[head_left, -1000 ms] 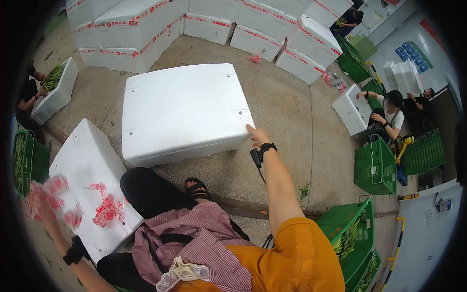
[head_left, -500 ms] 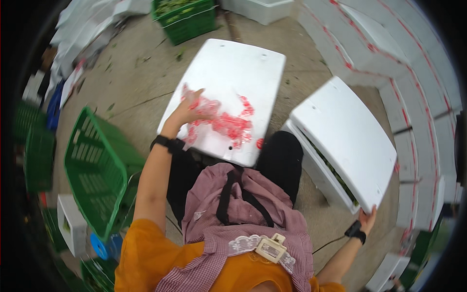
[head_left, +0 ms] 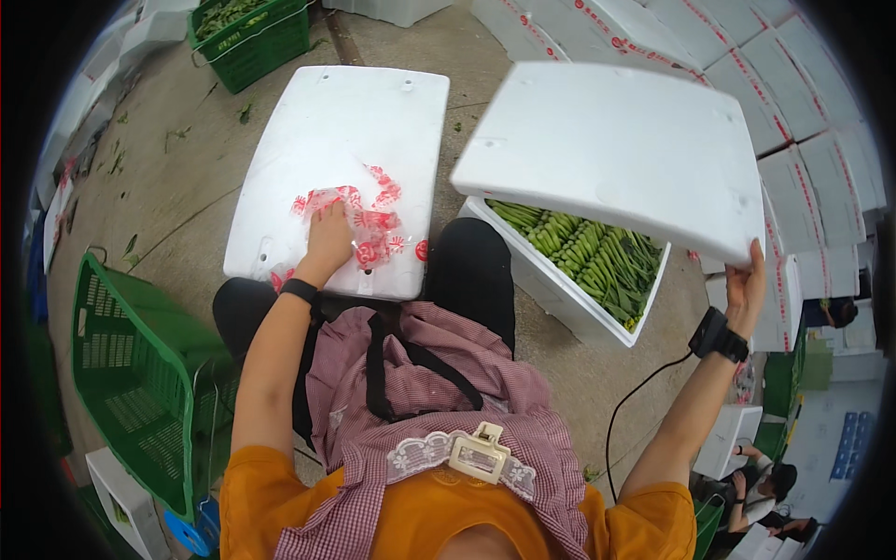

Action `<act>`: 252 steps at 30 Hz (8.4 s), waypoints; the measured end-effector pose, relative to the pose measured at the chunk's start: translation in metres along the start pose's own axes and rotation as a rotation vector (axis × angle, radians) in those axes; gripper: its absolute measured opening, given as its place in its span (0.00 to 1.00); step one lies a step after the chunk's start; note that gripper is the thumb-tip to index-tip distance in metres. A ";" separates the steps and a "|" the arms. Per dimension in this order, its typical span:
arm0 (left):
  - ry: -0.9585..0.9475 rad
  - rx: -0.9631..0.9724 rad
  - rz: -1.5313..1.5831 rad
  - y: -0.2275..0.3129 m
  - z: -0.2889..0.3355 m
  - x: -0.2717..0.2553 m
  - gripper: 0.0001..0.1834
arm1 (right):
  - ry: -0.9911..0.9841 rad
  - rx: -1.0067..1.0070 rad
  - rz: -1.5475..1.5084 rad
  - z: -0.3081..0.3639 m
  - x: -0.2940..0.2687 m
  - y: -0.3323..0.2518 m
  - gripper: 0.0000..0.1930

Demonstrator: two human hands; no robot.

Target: Packing green vegetables into a foam box and organizing them in layers.

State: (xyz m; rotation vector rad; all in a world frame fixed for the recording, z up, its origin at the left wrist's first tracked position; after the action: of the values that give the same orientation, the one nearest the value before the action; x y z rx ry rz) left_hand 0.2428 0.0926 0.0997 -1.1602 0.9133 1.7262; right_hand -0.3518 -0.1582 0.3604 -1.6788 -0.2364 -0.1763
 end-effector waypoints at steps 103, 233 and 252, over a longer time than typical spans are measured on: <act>-0.096 0.167 1.353 0.018 0.036 -0.084 0.29 | -1.003 -0.172 0.628 0.189 0.400 0.280 0.25; 0.514 -0.646 2.578 -0.300 0.367 -0.370 0.50 | -1.383 0.935 0.390 0.115 0.698 -0.033 0.48; 1.298 -0.645 2.292 -0.390 0.511 -0.518 0.42 | -1.839 0.928 0.146 0.207 0.991 -0.059 0.46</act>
State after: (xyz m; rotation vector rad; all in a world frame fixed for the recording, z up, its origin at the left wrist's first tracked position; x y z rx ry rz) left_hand 0.5440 0.5708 0.7014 -1.6224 3.6997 2.7014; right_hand 0.5861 0.1053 0.6429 -0.4550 -1.2841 1.4382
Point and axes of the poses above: each hand's wrist, its own z-axis away from the middle knuckle, its own x-axis out of the palm, y = z × x, the point moved 4 cm from there along -z, towards the middle knuckle, and after that the axes turned 12 degrees about -y, right-handed, at the moved point
